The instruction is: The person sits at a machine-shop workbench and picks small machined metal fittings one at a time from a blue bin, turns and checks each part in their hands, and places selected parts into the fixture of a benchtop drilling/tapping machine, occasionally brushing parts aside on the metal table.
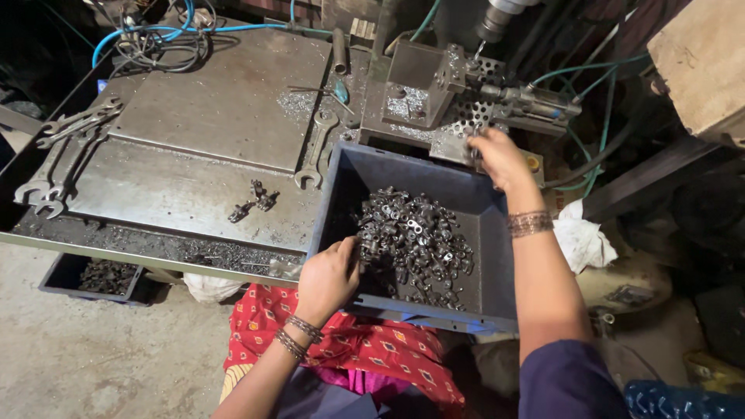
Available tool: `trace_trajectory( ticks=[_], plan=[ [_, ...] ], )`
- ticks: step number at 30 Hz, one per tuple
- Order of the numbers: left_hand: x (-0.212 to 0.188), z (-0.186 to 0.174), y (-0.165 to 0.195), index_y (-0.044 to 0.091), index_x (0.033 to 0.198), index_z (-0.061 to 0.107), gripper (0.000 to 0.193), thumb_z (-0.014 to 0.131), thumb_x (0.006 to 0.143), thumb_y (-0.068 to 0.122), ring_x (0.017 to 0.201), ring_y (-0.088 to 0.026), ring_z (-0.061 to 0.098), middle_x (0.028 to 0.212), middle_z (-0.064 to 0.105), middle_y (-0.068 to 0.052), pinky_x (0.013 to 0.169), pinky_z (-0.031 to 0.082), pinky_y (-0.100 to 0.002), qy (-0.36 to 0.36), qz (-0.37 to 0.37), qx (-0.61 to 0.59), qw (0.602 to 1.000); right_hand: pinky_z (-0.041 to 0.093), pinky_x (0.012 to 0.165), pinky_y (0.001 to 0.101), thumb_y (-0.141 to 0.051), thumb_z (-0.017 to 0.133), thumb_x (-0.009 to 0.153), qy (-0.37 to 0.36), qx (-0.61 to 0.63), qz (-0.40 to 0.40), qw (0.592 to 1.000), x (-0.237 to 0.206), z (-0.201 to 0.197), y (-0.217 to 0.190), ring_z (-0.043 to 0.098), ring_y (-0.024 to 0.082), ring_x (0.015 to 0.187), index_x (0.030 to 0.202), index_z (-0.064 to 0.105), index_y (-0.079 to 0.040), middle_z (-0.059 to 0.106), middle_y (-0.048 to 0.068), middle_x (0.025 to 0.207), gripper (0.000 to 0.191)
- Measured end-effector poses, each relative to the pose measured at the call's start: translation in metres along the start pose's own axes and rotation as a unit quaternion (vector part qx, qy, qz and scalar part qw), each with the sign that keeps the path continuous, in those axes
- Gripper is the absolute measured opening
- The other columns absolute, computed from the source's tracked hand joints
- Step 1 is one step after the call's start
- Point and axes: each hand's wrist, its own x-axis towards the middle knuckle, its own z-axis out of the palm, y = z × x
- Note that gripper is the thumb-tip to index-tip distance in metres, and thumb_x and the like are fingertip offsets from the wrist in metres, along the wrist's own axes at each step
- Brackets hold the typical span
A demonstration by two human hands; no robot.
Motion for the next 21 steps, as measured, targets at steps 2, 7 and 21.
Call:
trace_trajectory(
  ticks=[2, 7, 21],
  plan=[
    [0.000, -0.001, 0.001, 0.006, 0.116, 0.063, 0.032, 0.067, 0.088, 0.020, 0.076, -0.039, 0.069, 0.093, 0.071, -0.017, 0.066, 0.055, -0.049, 0.009, 0.003, -0.007, 1.000, 0.063, 0.083, 0.0332, 0.000, 0.057, 0.094, 0.006, 0.130, -0.047, 0.990, 0.015, -0.001, -0.002, 0.071, 0.017, 0.088, 0.116, 0.061, 0.000, 0.068, 0.006, 0.101, 0.023],
    [-0.001, -0.005, 0.005, 0.007, 0.116, 0.063, 0.032, 0.067, 0.086, 0.019, 0.075, -0.040, 0.069, 0.093, 0.072, -0.017, 0.066, 0.055, -0.050, 0.005, -0.009, -0.010, 1.000, 0.065, 0.091, 0.0347, 0.004, 0.062, 0.097, 0.111, 0.213, -0.208, 0.948, 0.051, 0.013, -0.009, 0.074, 0.020, 0.094, 0.118, 0.061, 0.001, 0.068, 0.008, 0.103, 0.022],
    [-0.002, -0.001, 0.003, 0.007, 0.115, 0.063, 0.029, 0.066, 0.090, 0.020, 0.075, -0.040, 0.069, 0.092, 0.072, -0.017, 0.065, 0.055, -0.050, 0.008, -0.011, -0.005, 1.000, 0.065, 0.072, 0.0354, -0.029, 0.059, 0.104, 0.120, 0.158, -0.147, 0.969, 0.043, 0.027, -0.023, 0.075, 0.022, 0.085, 0.115, 0.066, -0.004, 0.068, 0.009, 0.106, 0.028]
  ],
)
